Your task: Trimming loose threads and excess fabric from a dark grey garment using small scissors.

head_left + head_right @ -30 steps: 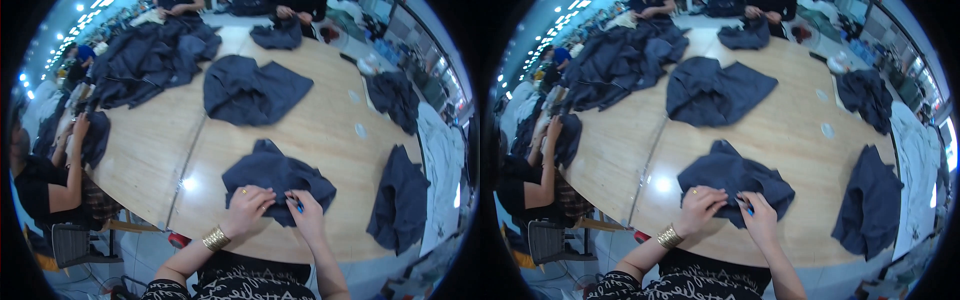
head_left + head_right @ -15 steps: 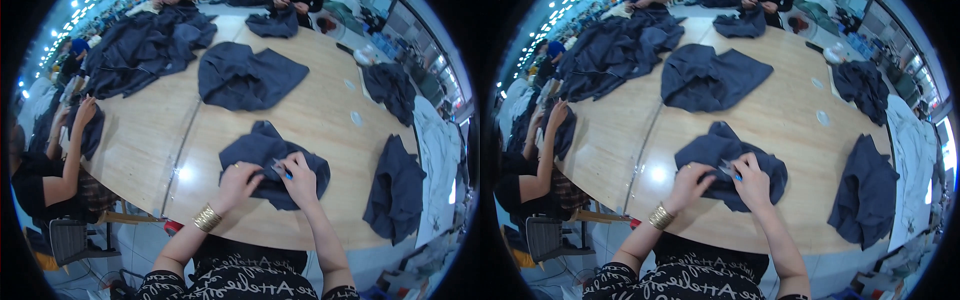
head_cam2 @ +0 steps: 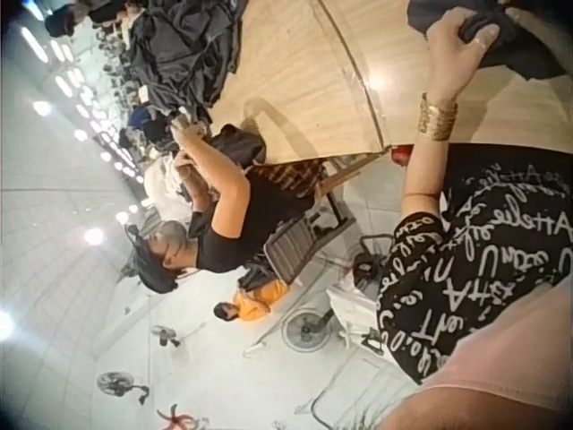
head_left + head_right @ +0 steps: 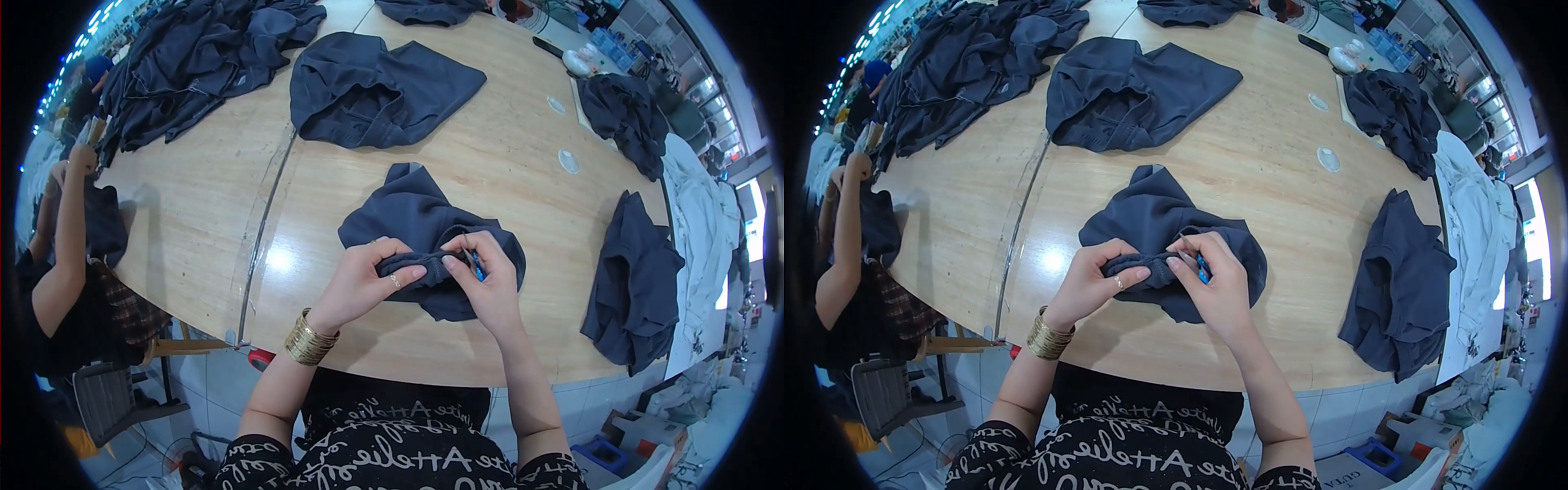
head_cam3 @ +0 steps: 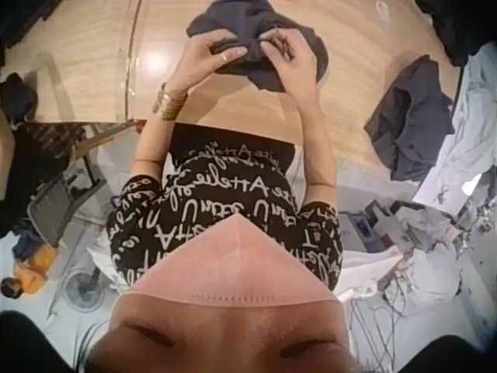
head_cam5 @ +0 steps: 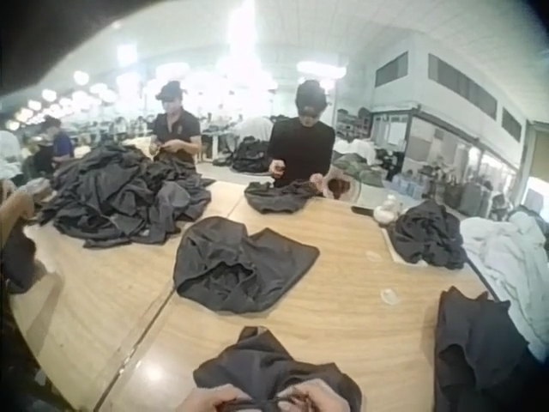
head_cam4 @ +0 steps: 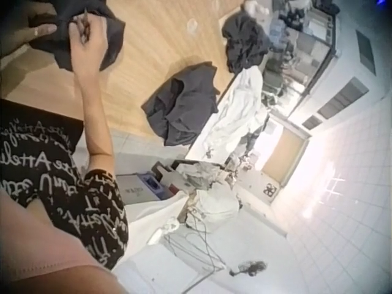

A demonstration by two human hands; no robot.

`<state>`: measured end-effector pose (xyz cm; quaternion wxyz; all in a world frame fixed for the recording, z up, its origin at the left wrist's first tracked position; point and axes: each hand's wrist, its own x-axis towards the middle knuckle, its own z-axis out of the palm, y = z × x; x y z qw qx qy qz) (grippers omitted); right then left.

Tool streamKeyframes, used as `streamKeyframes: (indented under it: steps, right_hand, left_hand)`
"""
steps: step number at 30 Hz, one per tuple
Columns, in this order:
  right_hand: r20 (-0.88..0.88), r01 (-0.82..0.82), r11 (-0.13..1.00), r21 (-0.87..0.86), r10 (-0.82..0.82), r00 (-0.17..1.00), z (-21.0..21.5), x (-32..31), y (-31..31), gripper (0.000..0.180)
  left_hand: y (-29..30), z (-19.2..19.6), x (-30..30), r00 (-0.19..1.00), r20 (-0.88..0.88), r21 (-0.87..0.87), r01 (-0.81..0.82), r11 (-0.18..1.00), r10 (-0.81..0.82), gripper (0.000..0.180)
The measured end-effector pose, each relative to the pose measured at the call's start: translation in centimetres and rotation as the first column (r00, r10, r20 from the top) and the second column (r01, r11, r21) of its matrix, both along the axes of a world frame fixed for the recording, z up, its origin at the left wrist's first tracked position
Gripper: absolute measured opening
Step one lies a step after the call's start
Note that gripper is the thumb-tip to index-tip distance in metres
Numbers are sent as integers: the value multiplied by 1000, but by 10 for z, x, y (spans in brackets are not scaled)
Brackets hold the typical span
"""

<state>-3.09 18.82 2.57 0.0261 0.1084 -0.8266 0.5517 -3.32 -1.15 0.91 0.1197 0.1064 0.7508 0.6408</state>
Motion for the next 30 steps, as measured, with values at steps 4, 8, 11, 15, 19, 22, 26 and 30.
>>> streamKeyframes:
  steps: [4,8,11,15,19,22,26,30]
  right_hand:
    - [-180,32,999,3,-31,983,12,0,-1,20]
    - [-302,-67,993,98,93,949,20,1,-13,26]
    - [-457,-45,955,292,181,871,3,-2,-13,33]
    - [-553,-59,890,452,331,765,4,-7,-5,28]
    - [-462,-103,881,463,339,820,10,-3,-9,29]
    - [-414,-125,917,378,288,864,6,-10,-12,26]
    - [-386,-144,941,307,261,885,0,-16,-16,25]
    - [-357,-201,931,304,307,882,-3,-17,-19,23]
  left_hand:
    - [-2,6,-4,996,86,65,31,997,-37,18]
    - [-6,9,-2,998,-37,2,48,999,-48,22]
    - [-6,5,-2,992,-105,32,79,996,-75,20]
    - [-3,-26,-7,986,-91,4,142,990,-141,24]
    - [-4,-23,-9,985,-128,-39,109,993,-113,30]
    - [-4,-14,-10,976,-185,-166,81,983,-112,32]
    - [-5,-16,-14,981,-161,-154,80,985,-105,30]
    - [-8,-15,-15,982,-100,-134,147,980,-161,22]
